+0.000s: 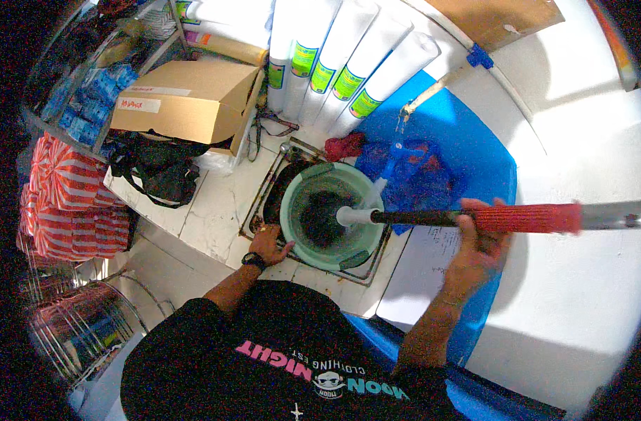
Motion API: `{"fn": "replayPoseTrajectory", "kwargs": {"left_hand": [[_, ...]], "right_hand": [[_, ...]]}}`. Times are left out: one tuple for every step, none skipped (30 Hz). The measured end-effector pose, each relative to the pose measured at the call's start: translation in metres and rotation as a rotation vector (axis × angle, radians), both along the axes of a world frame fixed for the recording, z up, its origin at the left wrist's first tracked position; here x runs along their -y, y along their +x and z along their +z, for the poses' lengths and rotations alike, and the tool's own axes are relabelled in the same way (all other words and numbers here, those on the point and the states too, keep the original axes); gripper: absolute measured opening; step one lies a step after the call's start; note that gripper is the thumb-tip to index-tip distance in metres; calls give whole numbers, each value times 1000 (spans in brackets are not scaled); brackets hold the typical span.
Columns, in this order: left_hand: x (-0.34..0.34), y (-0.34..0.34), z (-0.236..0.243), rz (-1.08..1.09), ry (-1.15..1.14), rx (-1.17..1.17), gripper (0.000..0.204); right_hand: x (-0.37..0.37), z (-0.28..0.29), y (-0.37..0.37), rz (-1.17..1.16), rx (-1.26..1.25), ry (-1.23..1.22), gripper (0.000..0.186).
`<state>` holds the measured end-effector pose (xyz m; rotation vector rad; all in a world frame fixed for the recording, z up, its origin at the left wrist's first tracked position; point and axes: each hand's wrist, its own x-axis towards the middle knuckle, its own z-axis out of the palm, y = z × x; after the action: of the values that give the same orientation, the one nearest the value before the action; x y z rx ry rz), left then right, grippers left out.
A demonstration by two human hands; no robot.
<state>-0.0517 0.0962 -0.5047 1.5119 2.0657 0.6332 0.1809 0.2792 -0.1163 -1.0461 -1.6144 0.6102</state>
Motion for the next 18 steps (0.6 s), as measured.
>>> {"fn": "replayPoseTrajectory", "kwargs": {"left_hand": [[0,0,1,-3,-28,9,76],[0,0,2,1,-47,7,76],[0,-1,2,-5,-57,30,77],[0,-1,2,-6,-56,43,78],[0,-1,2,-1,-38,39,79],[-1,-1,1,-2,-30,38,75],[-1,0,0,8,-7,17,72],[-1,0,0,16,-1,-7,68],[-1,0,0,14,-9,15,72],[-1,0,0,9,-31,35,76],[-1,0,0,3,-52,55,80],[-1,-1,1,4,-54,44,79],[-1,-1,1,0,-56,32,79],[-1,-2,2,-10,-66,20,79],[-1,-2,3,-3,-34,22,79],[-1,-2,3,4,-15,25,78],[0,-1,4,9,-22,28,78],[0,-1,4,15,-25,52,76]], "right_hand": [[-2,9,5,-40,-29,80,52],[-3,14,8,-47,-47,175,53],[-3,13,8,-99,-60,172,54],[-3,4,4,-120,-62,185,55],[-2,-6,1,-158,-65,222,56],[0,-19,-3,-73,-5,128,58],[3,-37,-9,-4,43,80,59],[5,-55,-17,116,30,-58,56],[6,-68,-22,225,12,-181,54],[7,-74,-23,266,9,-192,52],[8,-75,-22,301,10,-208,51],[8,-72,-20,339,1,-217,49],[7,-62,-14,376,-4,-161,44],[7,-47,-4,258,63,-141,45],[5,-28,5,173,115,-84,45],[4,-13,12,76,177,-10,46],[4,-2,17,53,96,27,48],[2,8,22,17,27,87,51]]}}
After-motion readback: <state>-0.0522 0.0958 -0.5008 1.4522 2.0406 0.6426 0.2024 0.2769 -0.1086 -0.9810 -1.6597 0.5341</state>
